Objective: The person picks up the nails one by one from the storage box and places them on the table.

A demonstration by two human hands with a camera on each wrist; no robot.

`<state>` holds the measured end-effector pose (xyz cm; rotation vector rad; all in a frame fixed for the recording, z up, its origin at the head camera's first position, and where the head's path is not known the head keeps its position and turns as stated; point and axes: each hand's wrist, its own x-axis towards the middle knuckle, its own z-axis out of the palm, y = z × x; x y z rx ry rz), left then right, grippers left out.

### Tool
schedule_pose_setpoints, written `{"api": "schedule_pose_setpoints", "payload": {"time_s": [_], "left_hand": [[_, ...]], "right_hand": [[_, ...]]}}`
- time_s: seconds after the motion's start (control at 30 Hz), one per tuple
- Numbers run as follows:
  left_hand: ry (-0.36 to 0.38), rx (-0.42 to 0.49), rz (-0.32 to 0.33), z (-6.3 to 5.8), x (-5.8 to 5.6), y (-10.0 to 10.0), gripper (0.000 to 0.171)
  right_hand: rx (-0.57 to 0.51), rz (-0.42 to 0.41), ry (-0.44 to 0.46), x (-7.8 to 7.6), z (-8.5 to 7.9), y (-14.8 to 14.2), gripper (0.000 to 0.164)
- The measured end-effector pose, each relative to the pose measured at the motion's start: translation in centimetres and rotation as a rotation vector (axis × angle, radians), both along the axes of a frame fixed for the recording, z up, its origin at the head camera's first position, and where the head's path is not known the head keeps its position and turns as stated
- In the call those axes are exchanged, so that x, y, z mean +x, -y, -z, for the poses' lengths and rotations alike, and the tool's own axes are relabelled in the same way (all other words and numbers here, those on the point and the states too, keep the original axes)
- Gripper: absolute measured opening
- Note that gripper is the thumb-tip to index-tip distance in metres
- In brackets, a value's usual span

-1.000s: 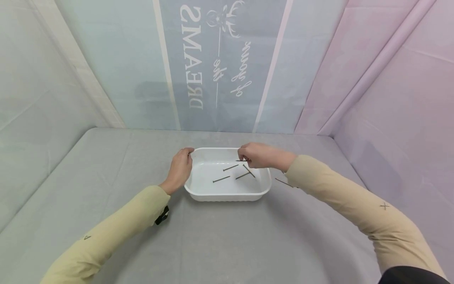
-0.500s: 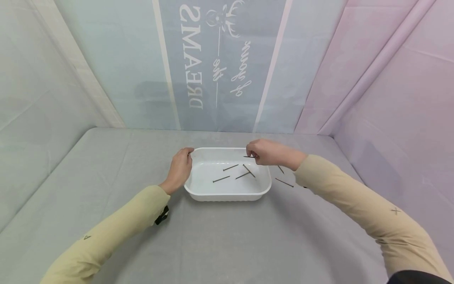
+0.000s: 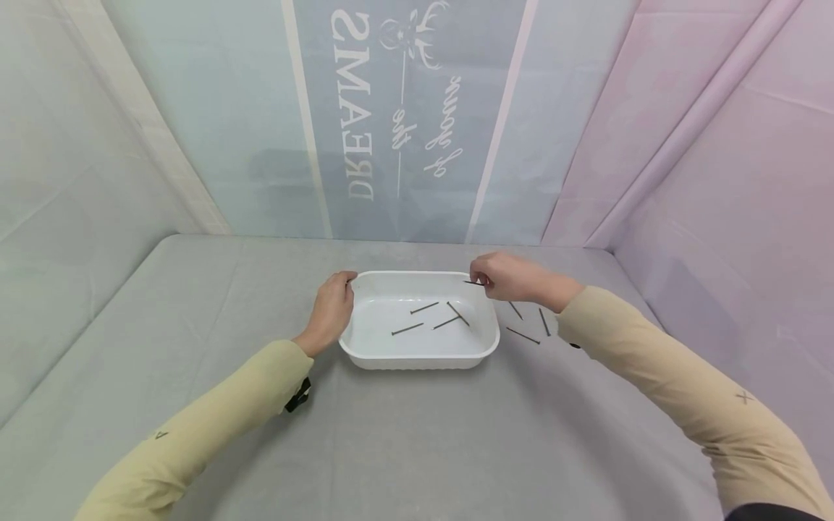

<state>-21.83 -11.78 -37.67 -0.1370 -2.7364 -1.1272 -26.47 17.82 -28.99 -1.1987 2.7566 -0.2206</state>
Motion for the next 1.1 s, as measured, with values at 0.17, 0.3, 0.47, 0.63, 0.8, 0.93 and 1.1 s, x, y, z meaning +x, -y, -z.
{"api": "schedule_pose_setpoints", "payload": {"time_s": [0.17, 0.3, 0.47, 0.63, 0.8, 0.93, 1.1], "left_hand": [[-0.005, -0.006, -0.002, 0.1, 0.0, 0.0, 0.032], [-0.011, -0.010, -0.001, 0.1, 0.0, 0.0, 0.032], [-0.010, -0.011, 0.000, 0.0, 0.0, -0.1, 0.032], [-0.014, -0.013, -0.002, 0.0, 0.0, -0.1, 0.032], [-0.016, -0.015, 0.001, 0.0, 0.1, -0.1, 0.032], [-0.015, -0.015, 0.001, 0.0, 0.1, -0.1, 0.031], [-0.017, -0.016, 0.001, 0.0, 0.1, -0.1, 0.031]], "right_hand": [[-0.004, 0.017, -0.006, -0.2, 0.3, -0.7, 0.024], [-0.005, 0.035, 0.001, -0.3, 0.4, -1.2, 0.025], [-0.035, 0.043, 0.003, -0.5, 0.6, -2.1, 0.025], [-0.062, 0.060, 0.005, -0.7, 0.7, -2.9, 0.024], [-0.078, 0.077, -0.012, -1.0, 1.0, -3.7, 0.022], [-0.088, 0.094, -0.014, -1.3, 1.3, -4.4, 0.021], [-0.090, 0.111, -0.016, -1.6, 1.7, -5.3, 0.022]]}}
